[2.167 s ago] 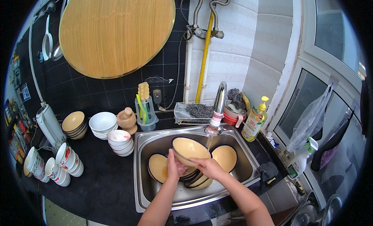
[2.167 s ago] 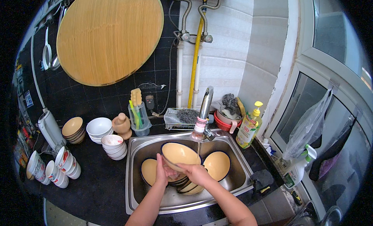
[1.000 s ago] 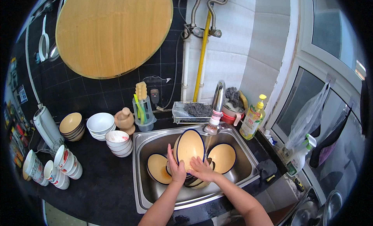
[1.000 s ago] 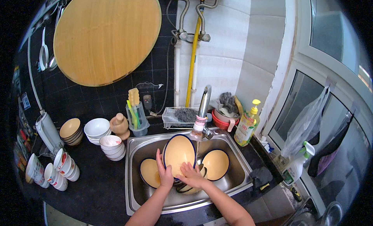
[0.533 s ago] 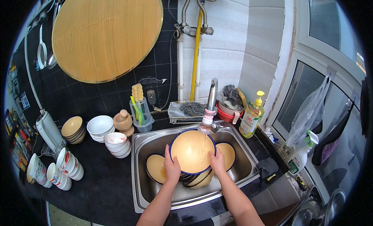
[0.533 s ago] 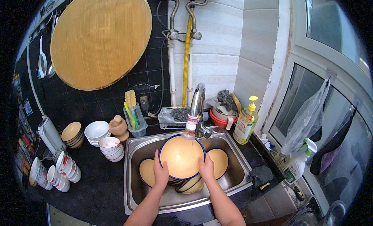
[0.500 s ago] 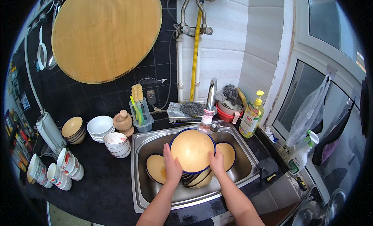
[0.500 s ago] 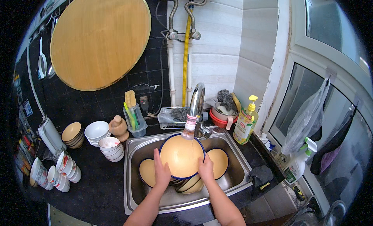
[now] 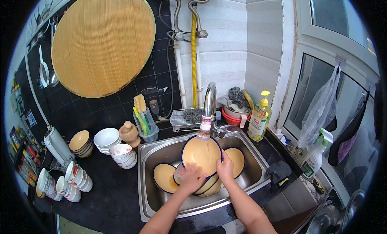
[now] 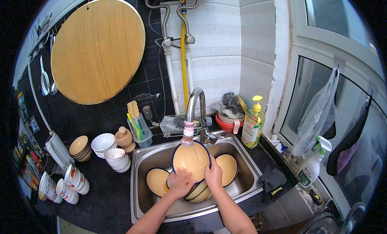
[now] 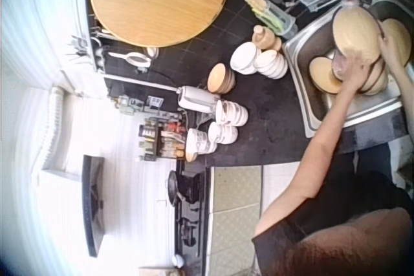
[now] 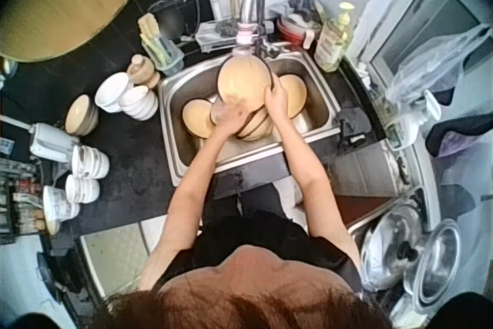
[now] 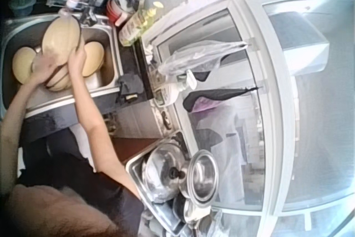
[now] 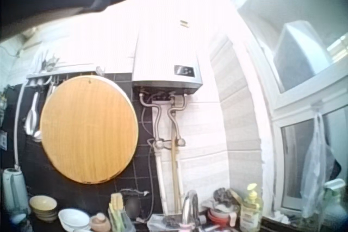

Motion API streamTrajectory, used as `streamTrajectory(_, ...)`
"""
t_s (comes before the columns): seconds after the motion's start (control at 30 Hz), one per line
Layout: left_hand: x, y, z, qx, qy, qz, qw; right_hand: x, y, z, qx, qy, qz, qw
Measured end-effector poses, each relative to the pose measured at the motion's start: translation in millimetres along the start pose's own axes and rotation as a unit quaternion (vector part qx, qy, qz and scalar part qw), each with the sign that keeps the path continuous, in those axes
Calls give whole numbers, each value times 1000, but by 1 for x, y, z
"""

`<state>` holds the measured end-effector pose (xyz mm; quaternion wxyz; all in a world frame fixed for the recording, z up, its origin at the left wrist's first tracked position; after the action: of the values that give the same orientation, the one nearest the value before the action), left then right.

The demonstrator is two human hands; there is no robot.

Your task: The person washes several bowls in a kitchen sink using a sponge and running water. They scrub the inside and outside of each bowl, rinse it thoroughly, and place it on a stack of clean dishes to the left of the sink.

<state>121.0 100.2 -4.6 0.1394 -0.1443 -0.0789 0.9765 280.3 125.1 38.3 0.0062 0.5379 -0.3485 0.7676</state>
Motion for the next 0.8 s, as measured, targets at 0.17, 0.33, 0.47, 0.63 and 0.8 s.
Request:
streamTrajectory(0.17, 42, 11, 29, -233, 248, 177, 923, 12, 2, 1, 49, -101, -242, 964)
streamTrajectory(0.33, 10, 13, 46, -26, 671, 338, 660, -6, 3, -5, 117, -189, -356, 908)
streamTrajectory(0.47, 53, 3, 32, 65, 692, 409, 591, -17, 1, -5, 154, -214, -392, 881)
streamTrajectory(0.63, 71, -6, 58, 113, 624, 410, 656, -38, -6, -5, 102, -49, -229, 967)
streamTrajectory(0.8, 57, -22, 83, 184, 513, 398, 738, -71, -8, -9, 75, -19, -234, 969)
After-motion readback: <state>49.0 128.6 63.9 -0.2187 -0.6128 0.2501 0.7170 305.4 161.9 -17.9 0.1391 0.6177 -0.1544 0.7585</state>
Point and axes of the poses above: each hand's wrist, its own y-axis away from the middle knuckle, its own z-axis out of the back of the hand, x = y × z, the point moved 3 cm from there along -y, towards the middle knuckle, and after that the axes turned 9 degrees about -x, right-handed, at the moved point
